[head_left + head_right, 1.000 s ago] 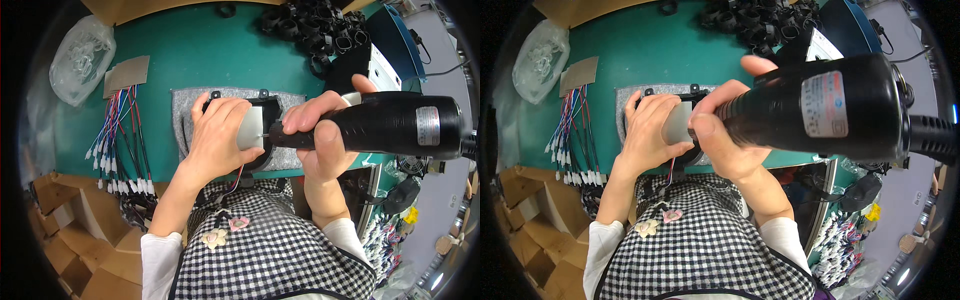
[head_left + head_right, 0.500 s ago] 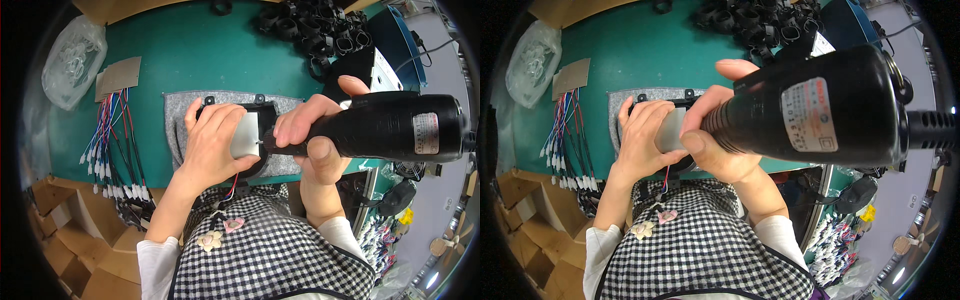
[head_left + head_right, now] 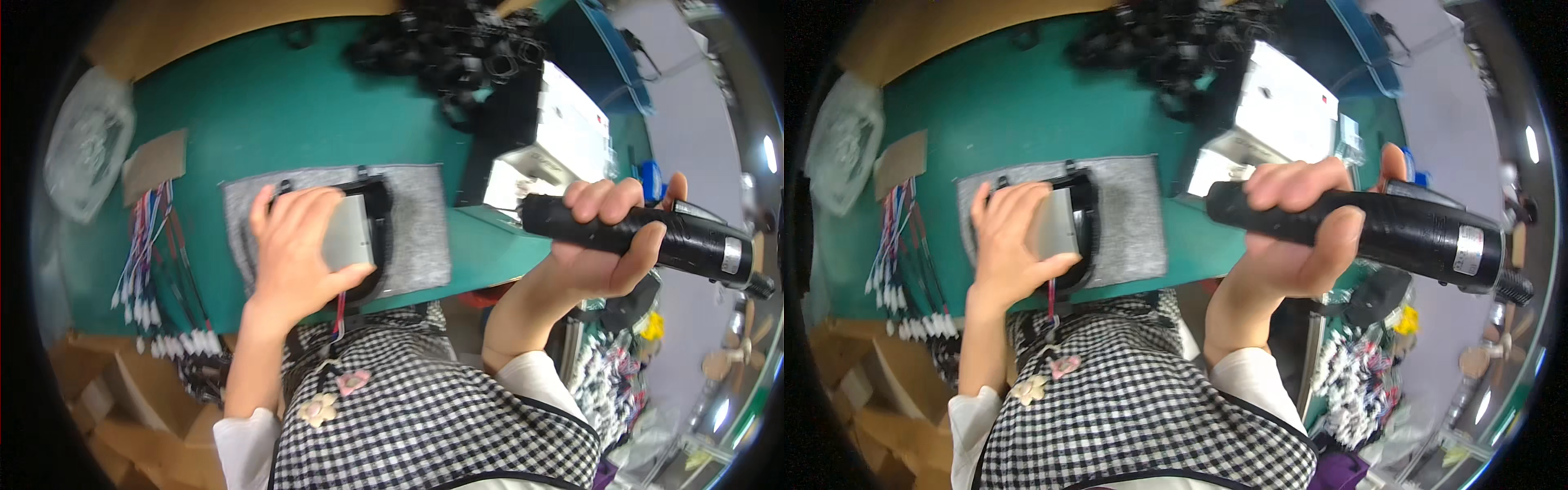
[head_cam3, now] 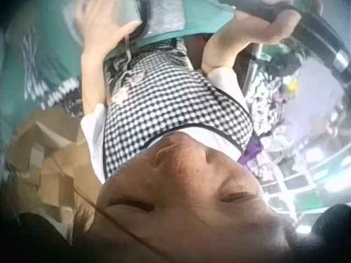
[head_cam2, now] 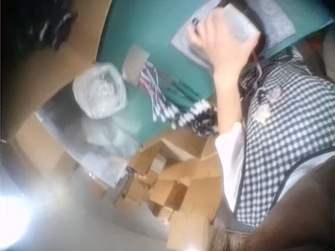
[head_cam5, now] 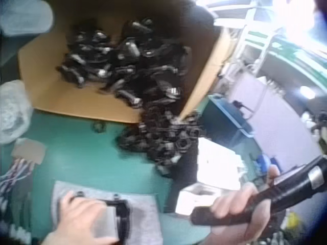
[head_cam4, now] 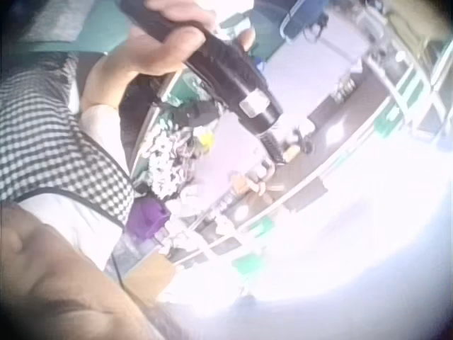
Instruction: Using an electric screwdriver to assemble electronic modules and wires into a black plastic housing.
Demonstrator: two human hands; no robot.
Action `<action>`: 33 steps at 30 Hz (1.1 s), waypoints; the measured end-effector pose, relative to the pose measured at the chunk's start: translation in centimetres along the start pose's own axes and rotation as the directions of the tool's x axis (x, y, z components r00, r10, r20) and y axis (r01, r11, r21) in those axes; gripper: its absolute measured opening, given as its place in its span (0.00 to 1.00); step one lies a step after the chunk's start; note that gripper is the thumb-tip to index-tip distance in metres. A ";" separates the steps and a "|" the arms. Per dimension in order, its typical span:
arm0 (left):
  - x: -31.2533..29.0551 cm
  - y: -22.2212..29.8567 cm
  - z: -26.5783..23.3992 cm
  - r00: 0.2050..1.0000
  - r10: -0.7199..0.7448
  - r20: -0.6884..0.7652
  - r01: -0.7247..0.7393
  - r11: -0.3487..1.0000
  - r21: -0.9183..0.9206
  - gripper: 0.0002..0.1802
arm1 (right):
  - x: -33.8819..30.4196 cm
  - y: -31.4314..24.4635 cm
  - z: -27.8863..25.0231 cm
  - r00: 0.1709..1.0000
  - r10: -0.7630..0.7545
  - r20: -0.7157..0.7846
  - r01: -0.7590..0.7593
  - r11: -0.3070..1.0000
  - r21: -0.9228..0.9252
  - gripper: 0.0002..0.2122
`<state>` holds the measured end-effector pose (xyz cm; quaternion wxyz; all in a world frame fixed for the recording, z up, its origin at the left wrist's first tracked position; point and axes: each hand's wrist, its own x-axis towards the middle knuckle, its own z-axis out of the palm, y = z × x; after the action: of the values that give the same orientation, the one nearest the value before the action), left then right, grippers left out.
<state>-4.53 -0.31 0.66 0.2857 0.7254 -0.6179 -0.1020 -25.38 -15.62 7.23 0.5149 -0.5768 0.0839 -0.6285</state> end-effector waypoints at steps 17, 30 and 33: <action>-0.7 -2.1 -0.2 0.999 0.037 -0.016 -0.037 0.999 0.012 0.38 | -1.1 -0.3 -1.8 0.986 0.155 -0.064 -0.165 0.968 -0.189 0.30; -0.8 -1.7 0.1 0.999 0.029 -0.023 -0.030 0.997 -0.068 0.40 | -4.7 1.3 8.9 0.932 0.363 0.001 -0.362 0.930 0.059 0.47; -0.8 -1.8 0.1 0.999 0.030 -0.025 -0.033 0.996 -0.089 0.41 | -4.4 1.6 9.2 0.906 0.411 0.101 -0.420 0.903 0.090 0.43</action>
<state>-3.24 0.57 -0.53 0.3267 0.7032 -0.6206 -0.1163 -17.91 -8.62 6.20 0.6708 -0.5412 0.1497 -0.4846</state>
